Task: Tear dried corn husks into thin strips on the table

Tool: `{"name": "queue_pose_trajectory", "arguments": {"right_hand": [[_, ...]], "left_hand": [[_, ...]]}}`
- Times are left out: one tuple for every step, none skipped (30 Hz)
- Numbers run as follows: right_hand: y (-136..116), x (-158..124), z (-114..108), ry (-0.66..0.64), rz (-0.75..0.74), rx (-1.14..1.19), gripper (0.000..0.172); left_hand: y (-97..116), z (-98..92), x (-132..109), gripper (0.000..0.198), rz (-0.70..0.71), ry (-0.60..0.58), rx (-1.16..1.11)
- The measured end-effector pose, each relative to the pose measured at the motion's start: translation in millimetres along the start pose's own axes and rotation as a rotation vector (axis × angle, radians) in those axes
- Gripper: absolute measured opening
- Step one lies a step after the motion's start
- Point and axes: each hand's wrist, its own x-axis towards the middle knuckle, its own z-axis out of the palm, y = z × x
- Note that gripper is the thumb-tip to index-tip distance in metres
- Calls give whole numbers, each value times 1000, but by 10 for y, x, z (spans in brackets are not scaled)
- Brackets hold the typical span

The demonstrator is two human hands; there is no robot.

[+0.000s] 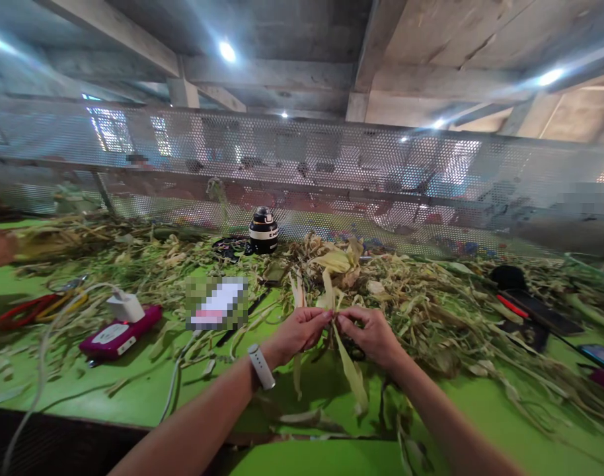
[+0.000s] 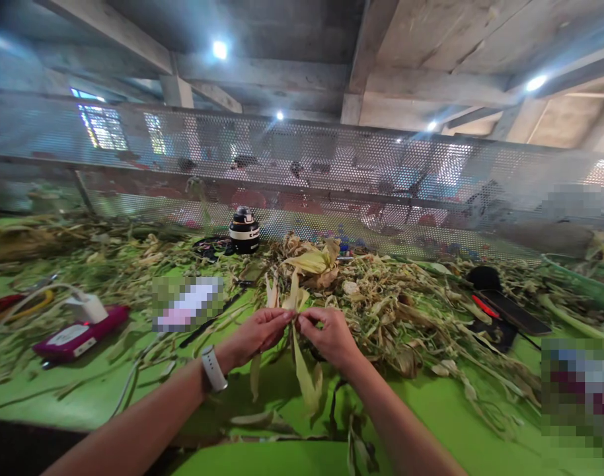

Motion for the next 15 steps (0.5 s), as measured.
{"name": "queue_pose_trajectory", "arguments": {"right_hand": [[-16, 3, -6, 23, 20, 56, 22], [-37, 7, -9, 45, 48, 129, 23], [-60, 10, -8, 55, 82, 211, 24], [-81, 14, -2, 45, 121, 297, 26], [-98, 18, 8, 18, 167, 371, 29], [-108, 21, 20, -10, 216, 417, 32], [-110, 24, 32, -12, 257, 424, 35], [-104, 27, 40, 21, 284, 397, 37], [-94, 29, 43, 80, 295, 343, 40], [-81, 29, 41, 141, 291, 279, 42], [-68, 27, 34, 173, 278, 221, 45], [-58, 22, 25, 152, 263, 183, 47], [-52, 15, 15, 76, 254, 169, 48], [-50, 7, 9, -38, 251, 168, 49], [-50, -3, 6, -156, 248, 168, 49]], "left_hand": [[4, 0, -1, 42, 3, 2, -15], [12, 1, -3, 41, 2, 2, -36], [22, 4, -7, 41, -3, 1, -54], [34, 8, -12, 41, -9, -1, -67], [45, 12, -17, 40, -15, -6, -70], [54, 17, -22, 40, -19, -12, -64], [60, 22, -26, 40, -21, -20, -55], [60, 25, -29, 39, -25, -28, -47], [56, 27, -28, 39, -31, -36, -42], [46, 28, -26, 39, -38, -39, -42], [33, 26, -20, 39, -43, -35, -47], [18, 24, -13, 38, -43, -23, -57], [3, 20, -5, 38, -39, -7, -69], [-10, 15, 2, 36, -28, 14, -80], [-19, 11, 9, 35, -9, 36, -80]]}}
